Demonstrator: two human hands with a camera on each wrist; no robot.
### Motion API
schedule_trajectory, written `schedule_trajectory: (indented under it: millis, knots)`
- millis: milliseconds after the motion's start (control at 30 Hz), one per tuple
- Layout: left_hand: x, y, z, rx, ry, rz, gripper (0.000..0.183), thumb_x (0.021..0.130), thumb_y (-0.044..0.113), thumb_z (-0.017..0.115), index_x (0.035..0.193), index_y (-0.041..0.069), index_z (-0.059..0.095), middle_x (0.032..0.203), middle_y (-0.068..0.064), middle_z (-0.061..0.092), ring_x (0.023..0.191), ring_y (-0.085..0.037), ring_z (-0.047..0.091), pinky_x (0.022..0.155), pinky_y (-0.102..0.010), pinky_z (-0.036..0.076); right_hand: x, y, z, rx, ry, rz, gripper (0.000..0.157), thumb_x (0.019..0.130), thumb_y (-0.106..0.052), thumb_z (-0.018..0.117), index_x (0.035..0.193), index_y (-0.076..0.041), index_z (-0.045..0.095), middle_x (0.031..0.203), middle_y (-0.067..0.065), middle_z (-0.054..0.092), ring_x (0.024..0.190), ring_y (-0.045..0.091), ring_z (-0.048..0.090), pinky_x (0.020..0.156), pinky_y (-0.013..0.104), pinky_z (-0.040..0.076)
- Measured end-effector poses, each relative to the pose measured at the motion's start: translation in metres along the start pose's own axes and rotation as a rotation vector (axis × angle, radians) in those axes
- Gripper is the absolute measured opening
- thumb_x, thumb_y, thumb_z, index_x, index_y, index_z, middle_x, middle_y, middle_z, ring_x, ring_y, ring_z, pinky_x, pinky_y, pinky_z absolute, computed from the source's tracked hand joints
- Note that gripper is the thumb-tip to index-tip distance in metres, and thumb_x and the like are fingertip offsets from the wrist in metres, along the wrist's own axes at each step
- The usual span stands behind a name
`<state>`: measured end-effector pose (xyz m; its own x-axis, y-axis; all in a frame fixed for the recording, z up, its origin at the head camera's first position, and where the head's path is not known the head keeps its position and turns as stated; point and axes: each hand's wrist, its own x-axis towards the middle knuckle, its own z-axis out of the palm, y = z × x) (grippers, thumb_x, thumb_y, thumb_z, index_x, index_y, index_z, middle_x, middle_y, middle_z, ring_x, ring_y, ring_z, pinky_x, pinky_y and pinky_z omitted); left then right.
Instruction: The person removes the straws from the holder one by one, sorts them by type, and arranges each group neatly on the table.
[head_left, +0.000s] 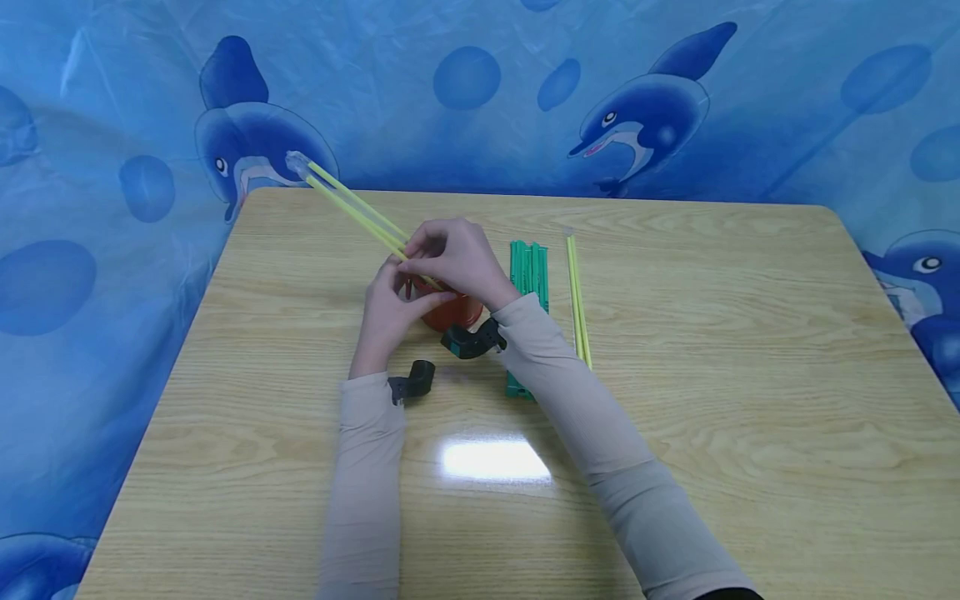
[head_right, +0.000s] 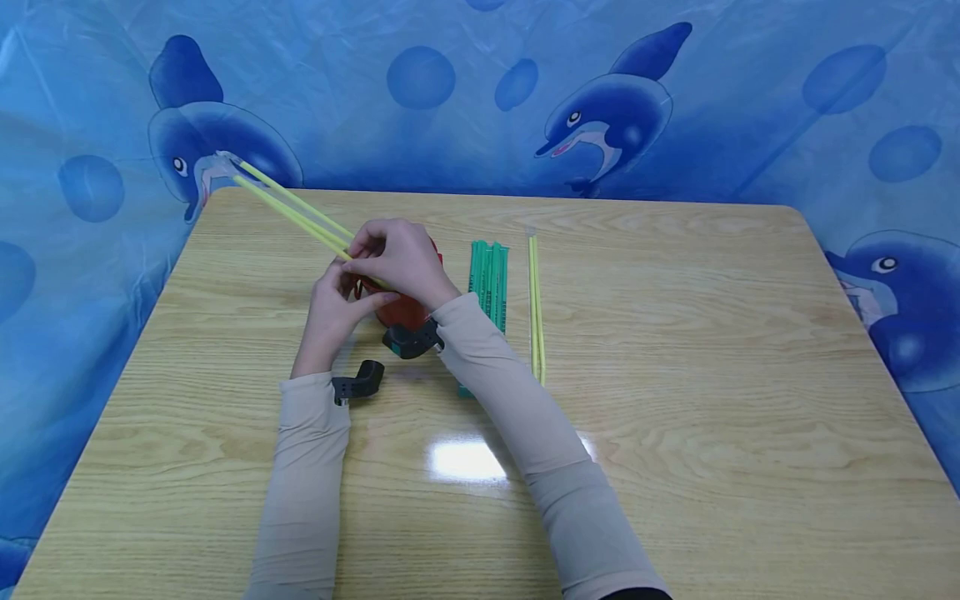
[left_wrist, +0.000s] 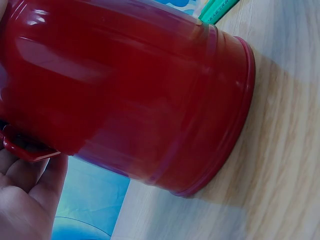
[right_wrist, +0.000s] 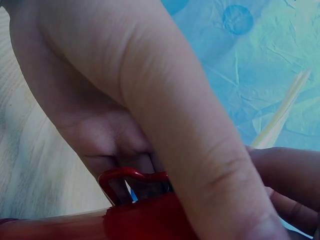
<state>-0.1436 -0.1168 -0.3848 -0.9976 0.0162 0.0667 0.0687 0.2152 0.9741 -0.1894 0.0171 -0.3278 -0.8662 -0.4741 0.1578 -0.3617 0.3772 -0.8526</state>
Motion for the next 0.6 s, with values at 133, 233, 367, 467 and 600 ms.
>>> schedule_trajectory:
  millis: [133,233,367,467,600]
  knots:
    - [0.0000,-0.0006,0.0002,-0.021,-0.005,-0.005,0.061,0.078,0.023,0.078,0.129,0.009,0.048,0.131,-0.003,0.051,0.115,-0.014,0.045,0.101,-0.033,0.039,-0.0004,0.0004,-0.0002,0.004,-0.001,-0.009,0.008,0.085,-0.012,0.070,0.089,-0.006,0.071,0.081,0.003,0.068,0.070,0.012,0.062,0.066,0.025,0.050]
    - [0.0001,-0.0010,0.0003,-0.026,-0.008,-0.003,0.064,0.079,0.023,0.078,0.133,0.010,0.046,0.136,-0.002,0.049,0.124,-0.013,0.042,0.105,-0.033,0.036,-0.0009,0.0009,-0.0004,0.018,-0.001,-0.015,0.008,0.086,-0.012,0.069,0.090,-0.005,0.071,0.081,0.003,0.068,0.071,0.013,0.062,0.067,0.025,0.050]
    - [0.0004,-0.0008,0.0004,-0.016,-0.006,0.013,0.065,0.079,0.021,0.078,0.134,0.011,0.046,0.138,-0.002,0.048,0.129,-0.012,0.040,0.108,-0.031,0.032,-0.0016,0.0017,-0.0010,0.046,0.007,-0.016,0.008,0.086,-0.011,0.069,0.090,-0.005,0.072,0.082,0.004,0.068,0.073,0.013,0.063,0.070,0.025,0.051]
    - [0.0004,-0.0007,0.0005,-0.016,-0.005,0.019,0.064,0.079,0.021,0.078,0.134,0.011,0.046,0.137,-0.002,0.048,0.129,-0.012,0.040,0.108,-0.030,0.032,-0.0021,0.0022,-0.0019,0.062,0.018,-0.016,0.009,0.087,-0.011,0.068,0.091,-0.004,0.072,0.084,0.005,0.069,0.075,0.013,0.064,0.072,0.025,0.052]
    - [0.0002,-0.0006,0.0006,-0.032,-0.009,0.021,0.064,0.079,0.020,0.078,0.134,0.010,0.046,0.137,-0.003,0.048,0.129,-0.012,0.040,0.108,-0.029,0.032,-0.0027,0.0034,-0.0023,0.081,0.029,-0.027,0.009,0.086,-0.009,0.068,0.091,-0.002,0.071,0.085,0.006,0.069,0.076,0.014,0.064,0.073,0.025,0.052]
